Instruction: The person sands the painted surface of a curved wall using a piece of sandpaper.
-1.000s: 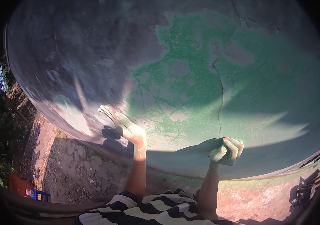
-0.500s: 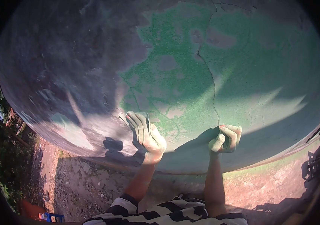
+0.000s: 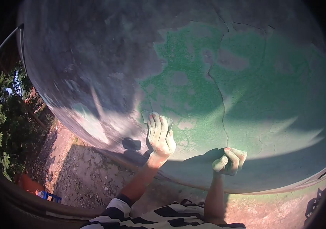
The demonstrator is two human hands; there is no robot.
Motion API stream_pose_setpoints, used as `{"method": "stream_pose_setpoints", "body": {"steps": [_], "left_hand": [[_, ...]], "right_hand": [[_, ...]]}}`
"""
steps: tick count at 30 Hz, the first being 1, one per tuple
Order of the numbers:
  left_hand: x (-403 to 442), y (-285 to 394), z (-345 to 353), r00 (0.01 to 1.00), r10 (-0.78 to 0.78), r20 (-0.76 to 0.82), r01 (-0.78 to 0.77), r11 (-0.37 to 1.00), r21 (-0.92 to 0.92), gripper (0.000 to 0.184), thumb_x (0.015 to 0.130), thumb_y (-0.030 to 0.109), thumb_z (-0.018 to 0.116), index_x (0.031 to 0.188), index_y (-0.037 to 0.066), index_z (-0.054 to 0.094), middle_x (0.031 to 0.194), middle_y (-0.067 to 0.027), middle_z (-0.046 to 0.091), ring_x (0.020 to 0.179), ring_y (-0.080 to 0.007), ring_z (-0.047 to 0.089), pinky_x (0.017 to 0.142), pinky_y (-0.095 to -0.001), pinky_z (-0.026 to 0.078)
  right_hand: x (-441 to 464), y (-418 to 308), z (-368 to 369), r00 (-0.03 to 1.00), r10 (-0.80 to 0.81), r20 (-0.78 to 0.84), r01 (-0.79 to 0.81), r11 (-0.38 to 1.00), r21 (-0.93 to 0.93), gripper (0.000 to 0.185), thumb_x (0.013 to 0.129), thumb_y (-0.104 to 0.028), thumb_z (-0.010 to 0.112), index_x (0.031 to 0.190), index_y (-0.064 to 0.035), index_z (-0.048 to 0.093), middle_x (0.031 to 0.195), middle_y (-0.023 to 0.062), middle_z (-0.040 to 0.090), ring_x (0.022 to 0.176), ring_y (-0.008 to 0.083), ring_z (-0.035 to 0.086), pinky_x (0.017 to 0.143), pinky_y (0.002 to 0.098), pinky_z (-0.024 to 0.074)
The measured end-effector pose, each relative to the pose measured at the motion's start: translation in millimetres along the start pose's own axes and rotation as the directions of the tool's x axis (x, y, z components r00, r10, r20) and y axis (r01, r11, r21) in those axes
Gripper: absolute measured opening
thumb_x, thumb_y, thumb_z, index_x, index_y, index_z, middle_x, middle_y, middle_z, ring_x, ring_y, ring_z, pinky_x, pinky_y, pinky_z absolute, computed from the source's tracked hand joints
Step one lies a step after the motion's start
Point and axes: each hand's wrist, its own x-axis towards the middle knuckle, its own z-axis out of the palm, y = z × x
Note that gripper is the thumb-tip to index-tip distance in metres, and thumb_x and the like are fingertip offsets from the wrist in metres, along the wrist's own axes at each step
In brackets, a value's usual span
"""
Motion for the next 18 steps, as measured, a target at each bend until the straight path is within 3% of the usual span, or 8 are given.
{"method": "stream_pose_setpoints", "body": {"steps": [2, 3, 6, 9, 11, 14, 16, 18], "left_hand": [[42.4, -12.4, -20.9, 0.999, -0.035, -0.032, 0.037, 0.997, 0.072, 0.045, 0.097, 0.02, 0.05, 0.127, -0.013, 0.057, 0.137, -0.0352, 0.05, 0.133, -0.0483, 0.046, 0.112, -0.0486, 0.035], [72.9, -9.0, -29.2, 0.937, -0.305, -0.169, 0.302, 0.952, -0.044, 0.046, 0.101, 0.024, 0.046, 0.127, -0.013, 0.056, 0.136, -0.0345, 0.051, 0.126, -0.0463, 0.05, 0.107, -0.0458, 0.039], [96.0, -71.7, -48.3, 0.498, -0.836, -0.229, 0.78, 0.548, -0.303, 0.051, 0.107, 0.034, 0.042, 0.129, -0.01, 0.056, 0.13, -0.0275, 0.059, 0.106, -0.0365, 0.062, 0.092, -0.0379, 0.045], [62.4, -58.8, -17.6, 0.616, -0.692, -0.377, 0.711, 0.694, -0.111, 0.05, 0.108, 0.032, 0.042, 0.13, -0.009, 0.056, 0.123, -0.0222, 0.065, 0.099, -0.0331, 0.065, 0.093, -0.0334, 0.047], [37.0, 8.0, -7.4, 0.868, -0.389, -0.308, 0.382, 0.92, -0.085, 0.045, 0.105, 0.023, 0.046, 0.131, -0.013, 0.053, 0.123, -0.0255, 0.064, 0.105, -0.0383, 0.065, 0.098, -0.0371, 0.046], [-21.4, 18.3, 15.4, 0.99, -0.115, -0.078, 0.12, 0.991, 0.066, 0.045, 0.104, 0.022, 0.046, 0.131, -0.013, 0.053, 0.125, -0.0269, 0.062, 0.108, -0.0397, 0.062, 0.1, -0.0383, 0.045], [-3.3, -5.3, 4.2, 0.981, -0.177, -0.084, 0.186, 0.977, 0.102, 0.045, 0.104, 0.022, 0.046, 0.131, -0.013, 0.053, 0.126, -0.0278, 0.061, 0.11, -0.0406, 0.061, 0.1, -0.0392, 0.045], [17.3, -31.3, -7.7, 0.879, -0.448, -0.165, 0.46, 0.887, 0.04, 0.044, 0.103, 0.021, 0.046, 0.131, -0.013, 0.053, 0.128, -0.0287, 0.059, 0.112, -0.0415, 0.059, 0.101, -0.04, 0.044]], "right_hand": [[0.9, 3.5, -3.5, 0.998, -0.062, 0.033, 0.061, 0.998, 0.013, 0.012, 0.082, -0.012, 0.054, 0.079, -0.0025, 0.06, 0.07, 0.0077, 0.059, 0.061, 0.0195, 0.052, 0.055, 0.0311, 0.0355], [4.7, 2.9, -3.1, 0.995, -0.088, 0.042, 0.088, 0.996, 0.017, 0.014, 0.086, -0.015, 0.052, 0.082, -0.0033, 0.059, 0.069, 0.0066, 0.059, 0.059, 0.0186, 0.052, 0.053, 0.0314, 0.0339], [0.2, 5.6, -6.3, 0.993, -0.108, 0.05, 0.105, 0.993, 0.052, 0.016, 0.088, -0.017, 0.05, 0.082, -0.0038, 0.058, 0.07, 0.0069, 0.058, 0.057, 0.0178, 0.051, 0.052, 0.0312, 0.0331], [-6.5, 10.4, -10.1, 0.993, -0.114, 0.035, 0.111, 0.991, 0.078, 0.017, 0.088, -0.018, 0.049, 0.079, -0.005, 0.056, 0.071, 0.0069, 0.057, 0.056, 0.0166, 0.05, 0.052, 0.0307, 0.0326], [-5.6, 9.4, -6.8, 0.992, -0.127, 0.026, 0.125, 0.989, 0.084, 0.015, 0.087, -0.016, 0.048, 0.08, -0.0052, 0.055, 0.072, 0.0068, 0.057, 0.056, 0.0166, 0.051, 0.051, 0.031, 0.0335], [-2.7, 6.2, -3.2, 0.993, -0.121, -0.004, 0.121, 0.99, 0.068, 0.013, 0.076, -0.008, 0.048, 0.078, -0.0013, 0.058, 0.069, 0.0094, 0.057, 0.06, 0.0204, 0.05, 0.056, 0.0339, 0.0334], [-2.5, 7.8, -1.8, 0.993, -0.116, -0.011, 0.116, 0.988, 0.106, 0.012, 0.076, -0.008, 0.049, 0.077, -0.0009, 0.058, 0.069, 0.0097, 0.057, 0.06, 0.0206, 0.05, 0.056, 0.0335, 0.0336], [-4.6, 8.7, -2.9, 0.994, -0.103, -0.029, 0.105, 0.988, 0.113, 0.012, 0.075, -0.008, 0.049, 0.077, -0.0007, 0.058, 0.069, 0.0103, 0.057, 0.061, 0.0206, 0.051, 0.056, 0.0334, 0.0336]]}}
